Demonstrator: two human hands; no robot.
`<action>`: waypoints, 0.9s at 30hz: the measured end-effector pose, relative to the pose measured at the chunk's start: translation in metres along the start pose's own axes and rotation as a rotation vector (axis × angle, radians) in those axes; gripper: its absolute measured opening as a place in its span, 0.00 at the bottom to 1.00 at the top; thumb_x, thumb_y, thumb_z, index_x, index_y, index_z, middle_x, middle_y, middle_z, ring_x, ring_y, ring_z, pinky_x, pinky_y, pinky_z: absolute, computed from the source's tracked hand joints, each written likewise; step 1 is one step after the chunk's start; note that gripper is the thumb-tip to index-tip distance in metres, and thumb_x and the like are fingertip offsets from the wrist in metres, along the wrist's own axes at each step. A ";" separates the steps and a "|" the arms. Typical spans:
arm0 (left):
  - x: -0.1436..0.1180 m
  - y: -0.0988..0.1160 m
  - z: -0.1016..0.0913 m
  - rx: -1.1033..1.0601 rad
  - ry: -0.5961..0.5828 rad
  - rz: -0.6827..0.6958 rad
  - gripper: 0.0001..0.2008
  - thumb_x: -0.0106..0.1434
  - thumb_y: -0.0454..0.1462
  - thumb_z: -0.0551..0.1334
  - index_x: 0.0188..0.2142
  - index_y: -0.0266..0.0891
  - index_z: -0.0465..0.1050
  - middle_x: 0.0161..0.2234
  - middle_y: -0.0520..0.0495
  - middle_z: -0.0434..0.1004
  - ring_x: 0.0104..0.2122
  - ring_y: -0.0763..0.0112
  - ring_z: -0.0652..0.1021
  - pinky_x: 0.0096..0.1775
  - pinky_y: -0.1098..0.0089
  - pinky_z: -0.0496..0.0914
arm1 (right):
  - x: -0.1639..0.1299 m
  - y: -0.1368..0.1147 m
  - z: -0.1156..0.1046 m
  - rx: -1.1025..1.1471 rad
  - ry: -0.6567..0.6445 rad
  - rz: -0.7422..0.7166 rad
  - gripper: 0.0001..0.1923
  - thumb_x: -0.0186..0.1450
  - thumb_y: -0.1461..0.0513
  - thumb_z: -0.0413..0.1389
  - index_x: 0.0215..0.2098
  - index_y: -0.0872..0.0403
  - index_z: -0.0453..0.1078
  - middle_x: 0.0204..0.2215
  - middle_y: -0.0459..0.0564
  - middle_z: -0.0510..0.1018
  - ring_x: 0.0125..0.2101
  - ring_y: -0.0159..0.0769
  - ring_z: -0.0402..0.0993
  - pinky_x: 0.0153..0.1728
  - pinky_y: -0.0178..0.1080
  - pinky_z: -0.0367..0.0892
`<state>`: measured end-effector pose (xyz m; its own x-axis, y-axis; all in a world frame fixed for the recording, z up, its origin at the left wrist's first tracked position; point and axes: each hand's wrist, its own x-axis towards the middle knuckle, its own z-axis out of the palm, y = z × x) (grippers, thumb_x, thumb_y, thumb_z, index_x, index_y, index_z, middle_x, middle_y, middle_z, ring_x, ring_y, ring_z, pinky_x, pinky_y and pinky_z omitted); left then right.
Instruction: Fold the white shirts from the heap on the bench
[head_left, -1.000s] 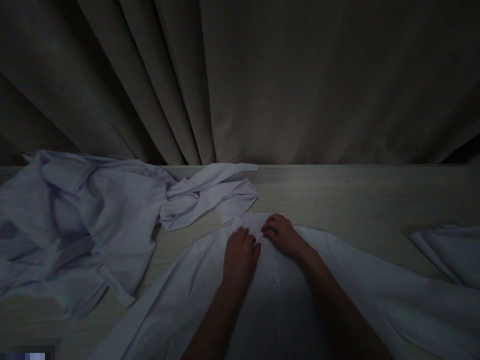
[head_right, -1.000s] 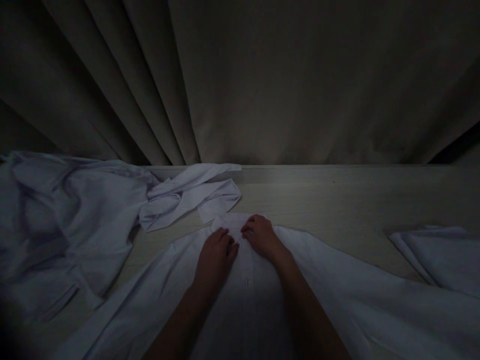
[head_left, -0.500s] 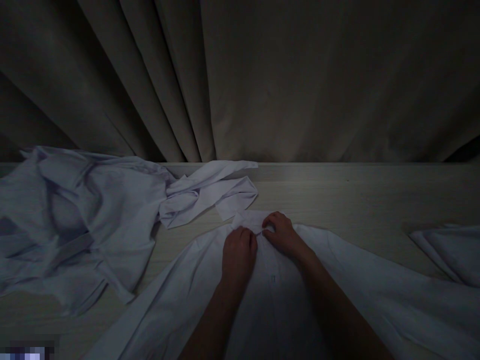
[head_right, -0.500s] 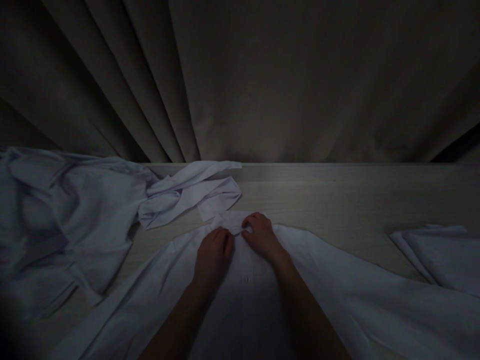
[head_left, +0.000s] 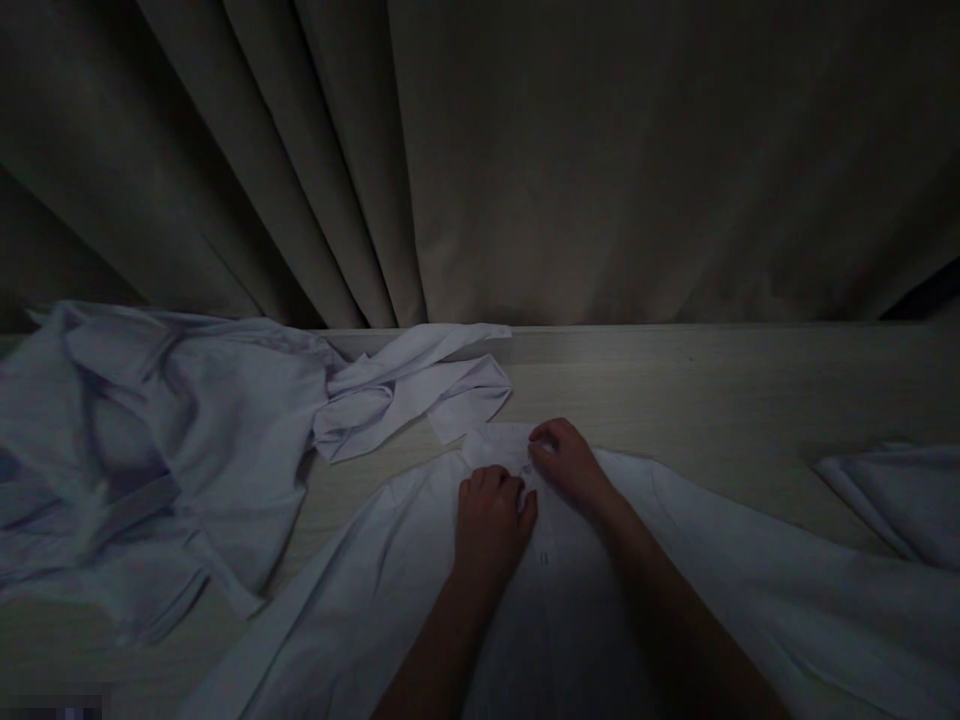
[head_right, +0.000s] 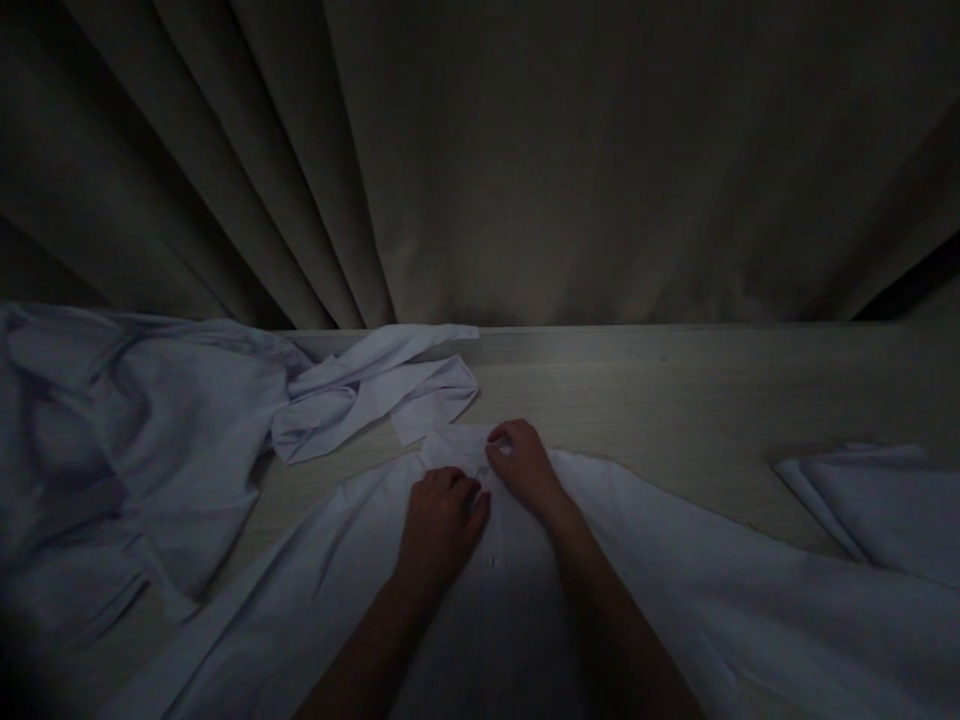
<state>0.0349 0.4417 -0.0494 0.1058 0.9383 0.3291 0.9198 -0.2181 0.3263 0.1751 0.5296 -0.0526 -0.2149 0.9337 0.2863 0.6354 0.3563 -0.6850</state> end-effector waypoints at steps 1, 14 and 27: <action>0.000 -0.001 0.001 -0.004 -0.007 0.001 0.09 0.63 0.40 0.56 0.35 0.40 0.73 0.37 0.45 0.72 0.41 0.61 0.70 0.43 0.59 0.64 | 0.002 0.002 -0.005 0.017 0.006 0.013 0.06 0.57 0.65 0.54 0.34 0.52 0.69 0.34 0.47 0.71 0.39 0.35 0.67 0.45 0.40 0.62; 0.000 -0.002 0.005 0.016 0.000 0.047 0.12 0.61 0.36 0.58 0.45 0.41 0.70 0.47 0.43 0.72 0.49 0.57 0.69 0.48 0.54 0.64 | -0.006 0.017 0.000 -0.304 -0.083 -0.067 0.19 0.59 0.58 0.58 0.48 0.54 0.67 0.49 0.57 0.68 0.52 0.43 0.61 0.53 0.46 0.58; 0.000 -0.003 0.013 -0.023 -0.044 0.142 0.16 0.63 0.33 0.54 0.50 0.39 0.68 0.51 0.46 0.74 0.54 0.56 0.68 0.53 0.53 0.63 | -0.007 0.011 0.013 -0.408 0.009 -0.002 0.22 0.63 0.54 0.53 0.52 0.57 0.65 0.51 0.61 0.68 0.53 0.47 0.61 0.55 0.48 0.55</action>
<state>0.0369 0.4459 -0.0624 0.2509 0.9086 0.3340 0.8856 -0.3547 0.2996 0.1740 0.5272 -0.0706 -0.2109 0.9321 0.2944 0.8776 0.3132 -0.3630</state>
